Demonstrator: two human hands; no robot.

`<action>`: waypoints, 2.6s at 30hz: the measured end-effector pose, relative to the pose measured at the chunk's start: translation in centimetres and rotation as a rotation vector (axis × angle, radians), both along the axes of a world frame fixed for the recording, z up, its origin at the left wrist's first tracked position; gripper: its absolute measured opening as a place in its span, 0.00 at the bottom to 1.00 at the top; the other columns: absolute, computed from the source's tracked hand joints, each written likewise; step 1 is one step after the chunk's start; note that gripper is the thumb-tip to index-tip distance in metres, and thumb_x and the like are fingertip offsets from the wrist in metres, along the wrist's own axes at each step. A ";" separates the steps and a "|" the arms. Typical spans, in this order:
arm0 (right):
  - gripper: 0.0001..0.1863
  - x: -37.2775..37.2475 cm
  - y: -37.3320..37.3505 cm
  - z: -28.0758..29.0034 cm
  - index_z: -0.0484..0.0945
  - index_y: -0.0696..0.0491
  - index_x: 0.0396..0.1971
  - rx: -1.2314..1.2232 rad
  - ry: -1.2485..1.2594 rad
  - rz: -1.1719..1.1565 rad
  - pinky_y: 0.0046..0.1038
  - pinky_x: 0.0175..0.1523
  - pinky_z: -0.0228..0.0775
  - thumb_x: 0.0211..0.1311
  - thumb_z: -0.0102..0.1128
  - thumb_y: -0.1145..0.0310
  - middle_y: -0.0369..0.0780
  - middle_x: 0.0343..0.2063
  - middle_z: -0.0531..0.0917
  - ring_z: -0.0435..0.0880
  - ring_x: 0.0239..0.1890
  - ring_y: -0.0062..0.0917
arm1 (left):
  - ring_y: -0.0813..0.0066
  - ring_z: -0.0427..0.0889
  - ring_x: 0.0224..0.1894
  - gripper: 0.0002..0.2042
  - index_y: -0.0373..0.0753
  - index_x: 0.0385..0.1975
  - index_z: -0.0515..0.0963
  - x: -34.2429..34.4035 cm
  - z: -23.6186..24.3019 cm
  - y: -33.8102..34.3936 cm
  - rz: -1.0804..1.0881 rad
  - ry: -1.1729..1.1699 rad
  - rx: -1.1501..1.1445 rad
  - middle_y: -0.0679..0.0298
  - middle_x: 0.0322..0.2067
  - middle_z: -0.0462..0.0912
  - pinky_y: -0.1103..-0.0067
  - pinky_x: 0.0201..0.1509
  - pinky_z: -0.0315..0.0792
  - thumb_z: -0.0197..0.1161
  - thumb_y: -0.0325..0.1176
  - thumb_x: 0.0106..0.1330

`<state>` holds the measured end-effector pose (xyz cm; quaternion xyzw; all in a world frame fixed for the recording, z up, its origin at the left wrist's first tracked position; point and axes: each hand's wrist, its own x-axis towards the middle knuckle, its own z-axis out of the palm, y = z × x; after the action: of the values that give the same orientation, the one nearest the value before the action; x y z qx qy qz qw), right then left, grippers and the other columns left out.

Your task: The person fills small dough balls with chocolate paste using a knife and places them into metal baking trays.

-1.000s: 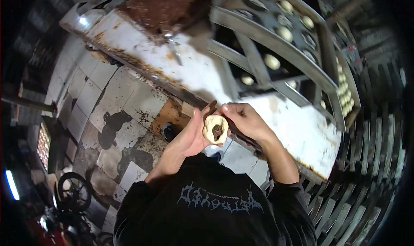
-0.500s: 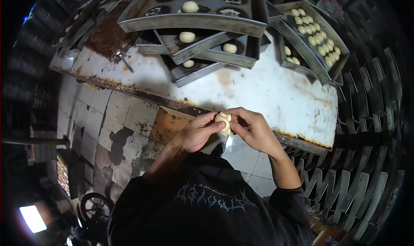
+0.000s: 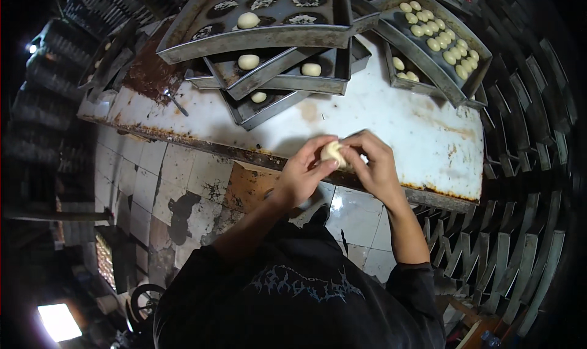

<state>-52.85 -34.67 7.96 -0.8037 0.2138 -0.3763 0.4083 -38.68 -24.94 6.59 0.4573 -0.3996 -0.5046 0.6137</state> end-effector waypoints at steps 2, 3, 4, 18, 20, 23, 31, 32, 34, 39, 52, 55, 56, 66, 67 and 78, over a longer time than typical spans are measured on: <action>0.07 -0.3 -1.0 -2.7 0.76 0.63 0.36 0.038 -0.054 -0.013 0.24 0.41 0.72 0.58 0.56 0.78 0.44 0.36 0.78 0.79 0.35 0.27 | 0.76 0.72 0.51 0.19 0.32 0.54 0.64 -0.7 -1.7 -3.0 0.033 0.117 0.005 0.60 0.47 0.71 0.78 0.52 0.72 0.57 0.24 0.63; 0.08 -0.5 -1.5 -4.4 0.76 0.63 0.38 0.081 -0.112 -0.130 0.23 0.45 0.70 0.59 0.53 0.78 0.44 0.38 0.78 0.78 0.39 0.26 | 0.73 0.74 0.49 0.18 0.33 0.53 0.66 -0.9 -2.6 -5.0 0.112 -0.023 -0.004 0.59 0.46 0.71 0.77 0.50 0.73 0.58 0.25 0.63; 0.09 -0.8 -2.0 -6.2 0.76 0.63 0.40 0.134 -0.125 -0.202 0.23 0.48 0.69 0.61 0.51 0.77 0.43 0.41 0.77 0.77 0.42 0.26 | 0.70 0.75 0.47 0.18 0.34 0.51 0.69 -1.1 -3.5 -6.6 0.192 -0.160 -0.016 0.59 0.45 0.71 0.75 0.47 0.73 0.59 0.27 0.62; 0.10 -0.3 -1.3 -9.6 0.77 0.55 0.30 -0.405 0.279 -0.406 0.37 0.45 0.66 0.44 0.64 0.76 0.45 0.38 0.77 0.74 0.41 0.39 | 0.58 0.76 0.48 0.16 0.35 0.48 0.71 9.3 -7.4 5.5 0.146 -0.750 0.202 0.54 0.44 0.78 0.72 0.52 0.69 0.60 0.29 0.60; 0.09 -3.6 -5.4 -10.7 0.74 0.56 0.24 -0.375 0.404 -0.645 0.37 0.36 0.63 0.46 0.64 0.70 0.46 0.31 0.75 0.71 0.33 0.40 | 0.59 0.76 0.48 0.15 0.36 0.47 0.72 11.3 -7.6 8.1 0.157 -0.712 0.261 0.55 0.44 0.78 0.73 0.51 0.69 0.60 0.29 0.60; 0.13 -2.1 -12.4 -13.6 0.75 0.58 0.22 -0.333 0.507 -0.894 0.34 0.34 0.62 0.59 0.56 0.64 0.44 0.23 0.74 0.70 0.28 0.34 | 0.60 0.77 0.48 0.14 0.36 0.46 0.73 13.8 -7.0 8.5 0.121 -0.685 0.302 0.56 0.44 0.79 0.73 0.51 0.70 0.60 0.30 0.61; 0.09 4.7 -2.1 -12.0 0.76 0.58 0.32 -0.348 0.605 -0.650 0.38 0.48 0.67 0.48 0.59 0.74 0.48 0.35 0.76 0.73 0.41 0.45 | 0.62 0.77 0.48 0.14 0.37 0.46 0.74 20.8 -4.3 4.3 -0.265 -0.614 0.043 0.59 0.44 0.79 0.72 0.51 0.69 0.60 0.33 0.62; 0.12 3.9 -0.9 -11.3 0.75 0.59 0.33 -0.362 0.689 -0.666 0.39 0.48 0.67 0.44 0.60 0.76 0.48 0.34 0.75 0.72 0.41 0.47 | 0.62 0.77 0.48 0.14 0.37 0.46 0.74 21.7 -4.4 4.1 -0.295 -0.611 0.057 0.59 0.44 0.79 0.72 0.51 0.69 0.60 0.33 0.62; 0.14 2.4 -0.9 -8.7 0.75 0.58 0.35 -0.034 0.942 -0.671 0.35 0.46 0.69 0.44 0.62 0.74 0.47 0.35 0.76 0.75 0.39 0.39 | 0.61 0.77 0.48 0.14 0.38 0.47 0.74 23.1 -4.9 4.1 -0.296 -0.691 -0.016 0.58 0.44 0.78 0.72 0.51 0.69 0.60 0.32 0.61; 0.18 5.9 -5.3 7.3 0.74 0.58 0.45 0.311 0.307 -0.244 0.23 0.49 0.70 0.50 0.57 0.79 0.36 0.39 0.78 0.77 0.43 0.21 | 0.60 0.77 0.47 0.14 0.38 0.46 0.76 23.6 -5.5 4.4 -0.312 -0.506 -0.014 0.57 0.44 0.78 0.72 0.50 0.70 0.60 0.31 0.60; 0.22 14.7 -23.4 14.1 0.80 0.58 0.29 -0.490 0.205 -0.327 0.36 0.37 0.69 0.54 0.61 0.49 0.50 0.29 0.79 0.79 0.31 0.41 | 0.63 0.80 0.42 0.13 0.36 0.43 0.77 17.8 -5.2 4.7 -0.091 -0.570 0.233 0.57 0.41 0.80 0.75 0.47 0.72 0.61 0.34 0.61; 0.17 6.4 -33.5 12.1 0.78 0.59 0.31 -0.309 0.392 -0.594 0.35 0.34 0.67 0.58 0.58 0.57 0.50 0.27 0.79 0.77 0.28 0.39 | 0.69 0.80 0.44 0.12 0.33 0.45 0.75 15.2 -5.8 5.8 0.128 -0.445 0.303 0.55 0.40 0.80 0.78 0.47 0.72 0.57 0.29 0.62; 0.14 3.9 -37.3 9.6 0.77 0.59 0.33 -0.398 0.487 -0.573 0.36 0.33 0.67 0.59 0.56 0.62 0.50 0.26 0.79 0.77 0.27 0.39 | 0.71 0.80 0.44 0.13 0.32 0.46 0.74 14.3 -5.7 6.0 0.199 -0.449 0.341 0.55 0.40 0.81 0.78 0.48 0.71 0.55 0.27 0.62; 0.13 -8.2 -53.3 -7.8 0.74 0.58 0.39 -0.273 0.965 -0.463 0.31 0.34 0.68 0.54 0.52 0.70 0.43 0.29 0.78 0.76 0.33 0.26 | 0.72 0.79 0.45 0.11 0.32 0.47 0.73 6.9 -5.2 5.3 0.241 -0.315 0.432 0.57 0.40 0.81 0.79 0.51 0.70 0.51 0.26 0.67; 0.14 -7.6 -51.0 -5.3 0.73 0.59 0.40 -0.126 0.983 -0.401 0.27 0.39 0.67 0.54 0.56 0.69 0.43 0.30 0.77 0.75 0.34 0.24 | 0.72 0.78 0.46 0.13 0.30 0.49 0.71 7.0 -5.1 4.8 0.184 -0.208 0.371 0.56 0.42 0.80 0.78 0.52 0.70 0.52 0.27 0.67; 0.21 10.8 -2.0 3.1 0.77 0.54 0.37 -0.428 0.174 0.133 0.35 0.48 0.65 0.39 0.73 0.70 0.41 0.39 0.75 0.74 0.42 0.34 | 0.64 0.69 0.59 0.22 0.32 0.59 0.60 12.2 -0.8 2.5 -0.241 0.648 -0.161 0.54 0.55 0.70 0.69 0.65 0.59 0.44 0.39 0.71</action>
<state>-42.09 -36.63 11.10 -0.9136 0.1103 -0.3147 0.2325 -26.50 -22.39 5.76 0.1732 -0.2739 -0.6590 0.6787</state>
